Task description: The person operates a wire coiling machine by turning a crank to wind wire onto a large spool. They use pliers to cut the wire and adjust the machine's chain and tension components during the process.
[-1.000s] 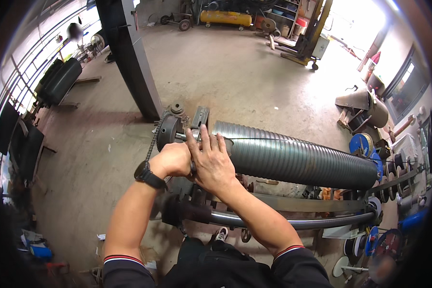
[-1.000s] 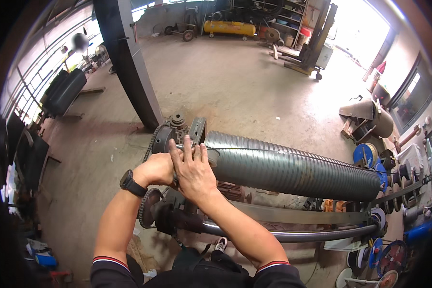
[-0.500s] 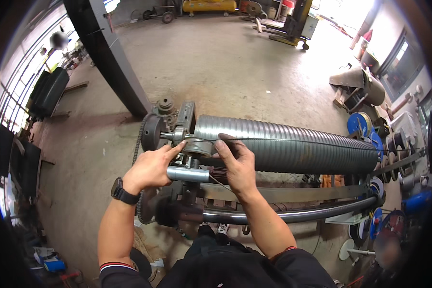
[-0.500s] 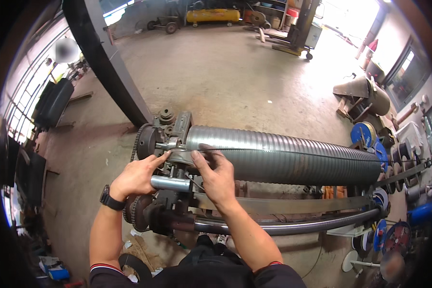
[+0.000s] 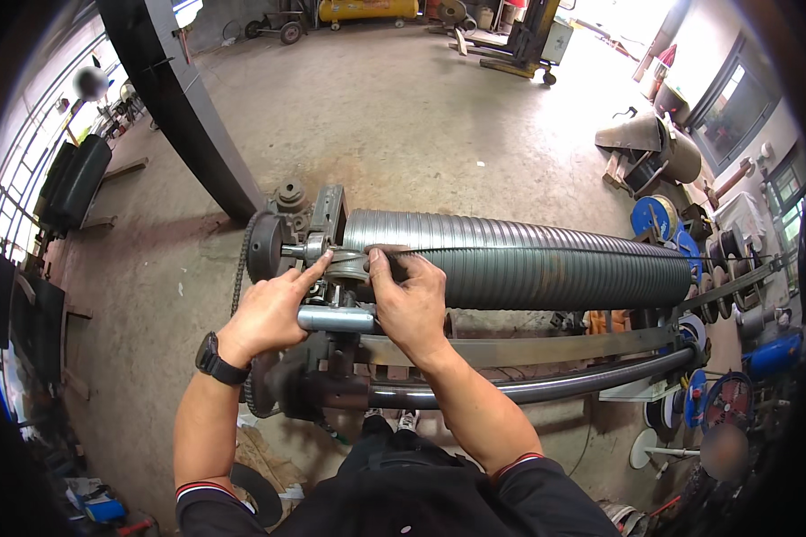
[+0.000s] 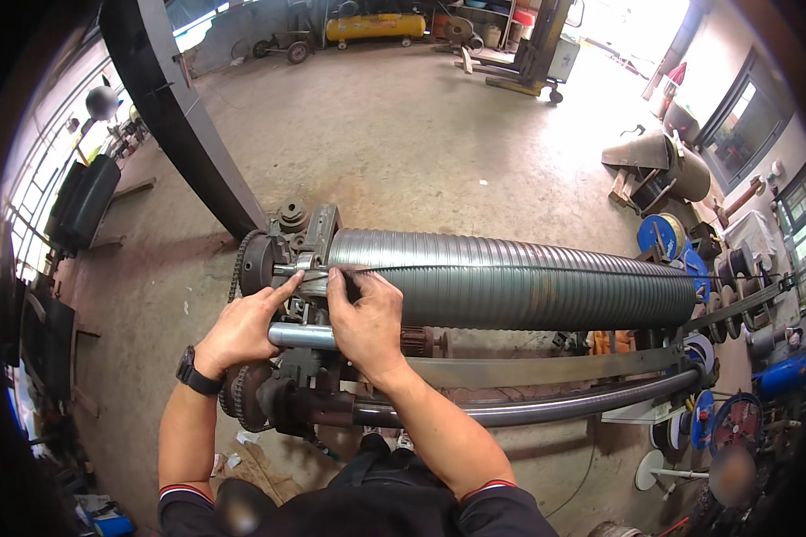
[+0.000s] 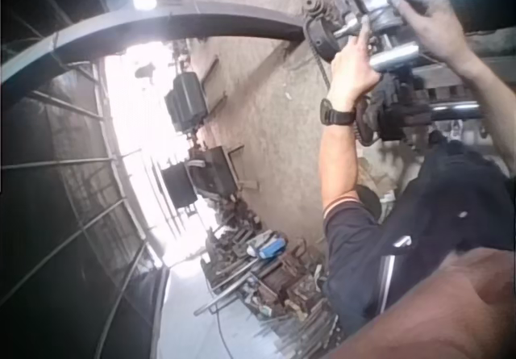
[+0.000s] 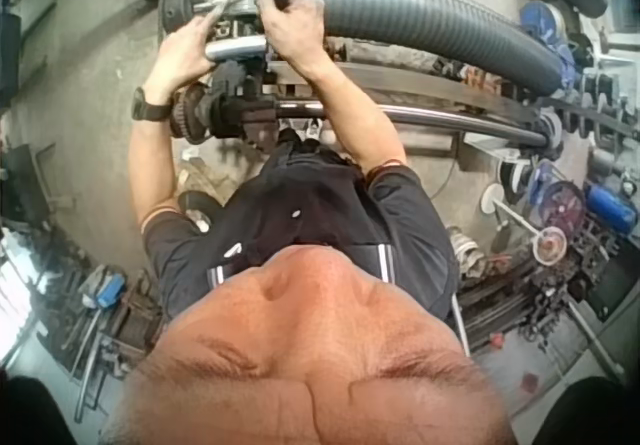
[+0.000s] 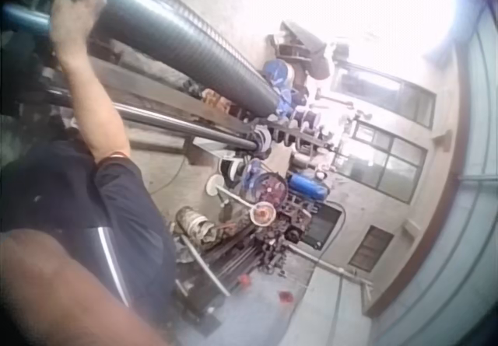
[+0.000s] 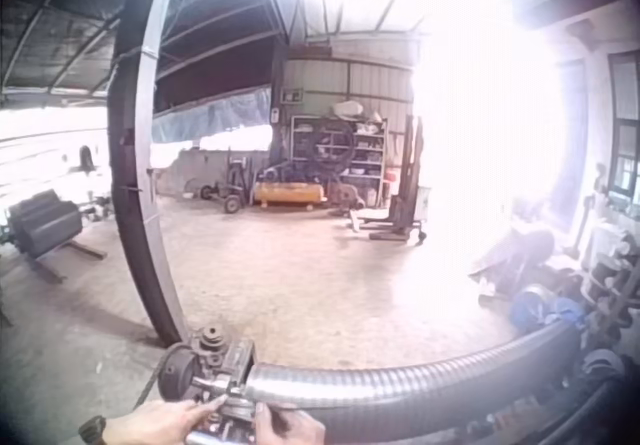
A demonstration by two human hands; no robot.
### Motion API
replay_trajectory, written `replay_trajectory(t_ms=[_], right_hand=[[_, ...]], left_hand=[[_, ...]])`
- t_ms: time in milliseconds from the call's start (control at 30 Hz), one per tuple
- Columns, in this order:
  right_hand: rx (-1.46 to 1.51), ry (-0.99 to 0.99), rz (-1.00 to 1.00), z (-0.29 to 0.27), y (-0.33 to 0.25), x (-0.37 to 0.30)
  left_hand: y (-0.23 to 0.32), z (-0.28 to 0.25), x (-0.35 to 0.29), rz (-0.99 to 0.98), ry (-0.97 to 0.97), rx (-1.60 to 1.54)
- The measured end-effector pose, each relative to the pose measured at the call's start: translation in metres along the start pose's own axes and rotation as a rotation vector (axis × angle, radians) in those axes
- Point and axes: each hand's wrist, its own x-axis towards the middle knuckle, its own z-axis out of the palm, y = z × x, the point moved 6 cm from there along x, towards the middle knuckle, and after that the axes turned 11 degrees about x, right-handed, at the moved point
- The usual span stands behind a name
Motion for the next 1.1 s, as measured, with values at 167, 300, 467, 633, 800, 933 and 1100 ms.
replay_trajectory(t_ms=[167, 300, 467, 633, 800, 933, 1100], right_hand=[[-0.082, -0.004, -0.101, -0.013, -0.010, -0.008], [-0.179, -0.041, -0.201, -0.028, -0.024, -0.020], [-0.238, -0.125, -0.199, -0.041, -0.036, -0.038], [-0.316, -0.225, -0.362, -0.043, -0.066, -0.063], [-0.352, -0.328, -0.366, -0.051, -0.070, -0.078], [-0.209, -0.701, -0.142, -0.087, -0.069, -0.051], [-0.308, -0.194, 0.520, -0.106, 0.047, 0.017]], left_hand=[[0.036, -0.002, -0.009, 0.022, 0.025, -0.026], [0.063, -0.003, -0.015, 0.015, 0.010, 0.028], [0.085, -0.001, -0.034, 0.026, 0.057, -0.020], [0.102, -0.005, -0.062, 0.009, 0.149, -0.060], [0.112, -0.003, -0.078, -0.015, 0.175, -0.044], [0.113, -0.002, -0.094, -0.049, 0.235, 0.062], [0.111, -0.003, -0.092, -0.011, 0.262, -0.013]])
